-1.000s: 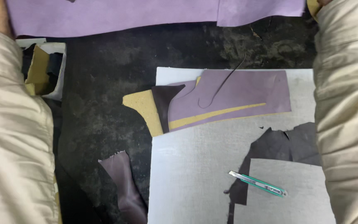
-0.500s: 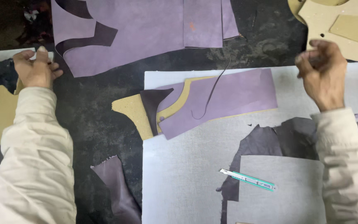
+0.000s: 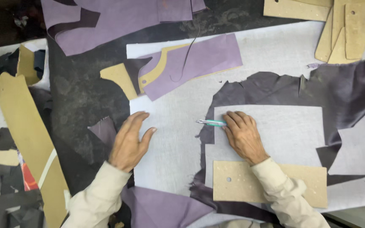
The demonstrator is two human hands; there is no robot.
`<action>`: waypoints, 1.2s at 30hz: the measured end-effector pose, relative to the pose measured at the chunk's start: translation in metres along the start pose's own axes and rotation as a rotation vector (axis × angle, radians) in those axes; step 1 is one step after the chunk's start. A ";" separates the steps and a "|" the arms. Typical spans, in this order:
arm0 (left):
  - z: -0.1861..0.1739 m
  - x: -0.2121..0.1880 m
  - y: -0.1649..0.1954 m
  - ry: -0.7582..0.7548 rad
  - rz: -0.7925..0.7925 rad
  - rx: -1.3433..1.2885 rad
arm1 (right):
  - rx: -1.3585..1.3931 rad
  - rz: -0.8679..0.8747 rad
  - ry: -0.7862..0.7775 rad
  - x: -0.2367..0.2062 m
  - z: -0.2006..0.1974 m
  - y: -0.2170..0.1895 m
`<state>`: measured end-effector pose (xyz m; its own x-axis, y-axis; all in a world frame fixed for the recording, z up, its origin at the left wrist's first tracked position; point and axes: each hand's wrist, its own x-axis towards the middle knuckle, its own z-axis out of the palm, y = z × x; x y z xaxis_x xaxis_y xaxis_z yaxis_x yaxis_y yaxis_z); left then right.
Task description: The person uses a utility knife to cut dark and light purple leather sheets on a table, following cardboard templates. They position templates, trace edges, and cut out shapes, then set aside the cut pieces.
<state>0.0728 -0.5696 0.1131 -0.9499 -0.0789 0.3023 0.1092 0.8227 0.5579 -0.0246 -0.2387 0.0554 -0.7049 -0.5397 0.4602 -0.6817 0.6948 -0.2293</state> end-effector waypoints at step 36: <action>0.194 -0.093 0.222 -0.535 0.206 0.465 | 1.958 1.044 -0.072 -0.338 -0.148 0.058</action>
<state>0.1287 -0.2705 0.0594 -0.9495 0.2904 -0.1186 0.2783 0.9543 0.1090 0.2031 0.0540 0.0136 -0.8129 -0.4479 -0.3723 0.5748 -0.5144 -0.6364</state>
